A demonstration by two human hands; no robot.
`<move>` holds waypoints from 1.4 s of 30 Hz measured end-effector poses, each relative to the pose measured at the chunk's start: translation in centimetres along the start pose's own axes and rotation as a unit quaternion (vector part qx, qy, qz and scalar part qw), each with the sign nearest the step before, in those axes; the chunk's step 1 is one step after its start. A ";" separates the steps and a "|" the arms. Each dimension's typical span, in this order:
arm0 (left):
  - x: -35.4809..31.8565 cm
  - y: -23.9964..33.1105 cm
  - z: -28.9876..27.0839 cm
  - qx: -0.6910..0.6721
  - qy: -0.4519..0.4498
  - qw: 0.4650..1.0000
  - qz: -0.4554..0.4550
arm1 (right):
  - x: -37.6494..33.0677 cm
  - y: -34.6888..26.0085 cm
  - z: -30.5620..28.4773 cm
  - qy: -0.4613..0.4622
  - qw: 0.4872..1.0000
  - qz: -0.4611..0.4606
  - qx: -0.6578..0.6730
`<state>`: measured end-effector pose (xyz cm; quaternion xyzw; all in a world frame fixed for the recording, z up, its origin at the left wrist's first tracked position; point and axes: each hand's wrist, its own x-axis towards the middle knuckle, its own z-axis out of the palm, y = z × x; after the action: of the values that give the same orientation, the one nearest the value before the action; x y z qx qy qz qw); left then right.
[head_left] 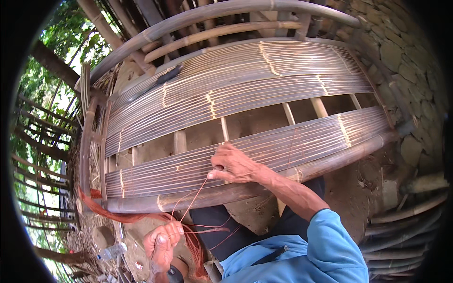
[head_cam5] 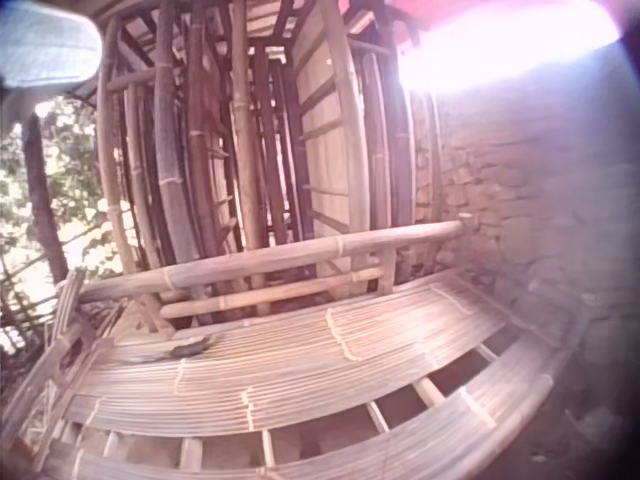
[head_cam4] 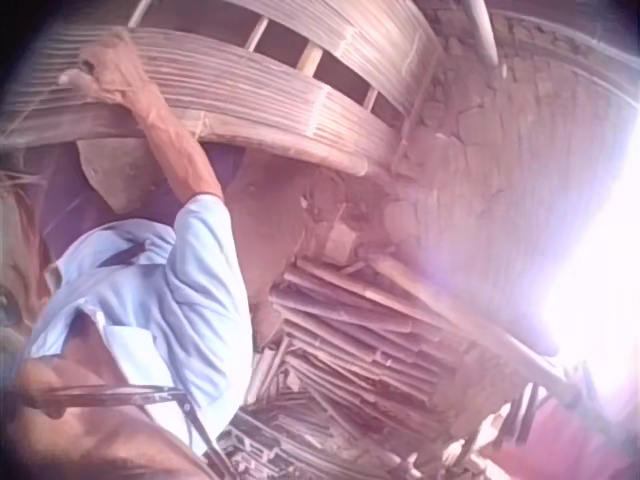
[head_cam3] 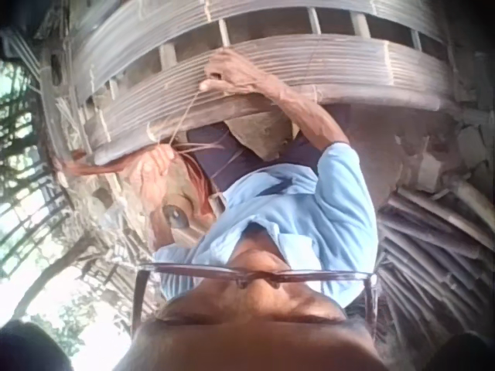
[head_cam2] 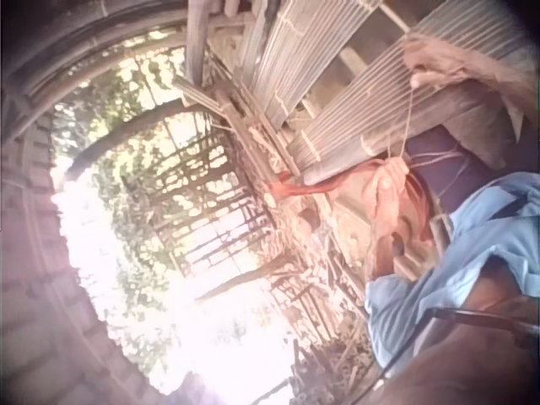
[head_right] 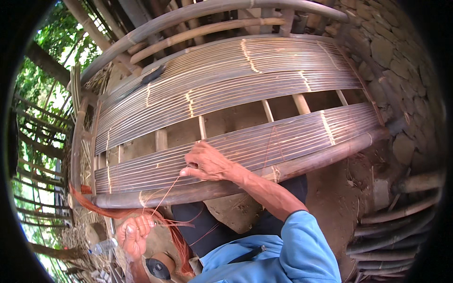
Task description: The person weaves thin bamboo strips into a frame to create a curved surface for furniture, using a long orange string to secure the strips in place.
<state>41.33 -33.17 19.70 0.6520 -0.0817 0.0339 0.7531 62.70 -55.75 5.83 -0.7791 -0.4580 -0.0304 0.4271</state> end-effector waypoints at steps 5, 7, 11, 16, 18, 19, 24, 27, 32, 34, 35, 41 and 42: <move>-2.4 -0.5 1.1 0.051 0.025 0.998 -0.041 | -2.7 -0.3 1.8 0.113 0.993 -0.014 0.008; -2.9 -0.9 -0.1 0.057 0.046 0.996 -0.051 | -1.9 -1.5 1.0 0.016 0.999 0.041 0.014; -2.2 -2.8 -3.4 0.039 0.121 0.989 -0.081 | -3.3 -2.0 -2.1 0.013 0.999 0.017 0.029; -3.3 -0.8 -6.6 0.459 0.245 0.841 -0.150 | -12.1 -0.7 -11.3 0.001 0.987 0.083 -0.141; -3.2 -0.3 -5.5 0.658 0.260 0.703 -0.070 | -15.2 0.3 -14.9 0.025 0.969 0.134 -0.205; -2.8 0.0 -4.7 0.683 0.272 0.676 -0.038 | -16.3 1.0 -16.4 0.042 0.961 0.170 -0.214; 1.5 -2.3 2.4 0.677 0.181 0.711 0.057 | -17.5 3.9 -19.7 0.132 0.938 0.219 -0.236; 4.2 -6.1 9.1 0.595 0.088 0.795 0.074 | -16.8 5.5 -19.1 0.137 0.945 0.224 -0.194; 8.1 -13.8 18.1 0.541 -0.047 0.838 0.052 | -18.1 9.3 -20.2 0.218 0.919 0.176 -0.276; 9.1 -16.2 20.5 0.559 -0.059 0.824 0.063 | -20.0 9.9 -22.4 0.336 0.866 0.167 -0.330; 9.6 -17.3 21.6 0.569 -0.059 0.817 0.075 | -21.6 9.7 -24.1 0.392 0.836 0.172 -0.344; 10.7 -19.4 24.0 0.487 -0.073 0.867 0.081 | -24.9 4.0 -28.4 0.476 0.774 0.266 -0.322; 10.9 -19.6 24.3 0.465 -0.079 0.878 0.084 | -23.5 3.1 -27.3 0.445 0.812 0.227 -0.302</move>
<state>53.22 -60.63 5.72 0.9185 -0.1703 0.0789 0.3481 60.74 -91.49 10.86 -0.8519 0.0043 -0.4128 0.3221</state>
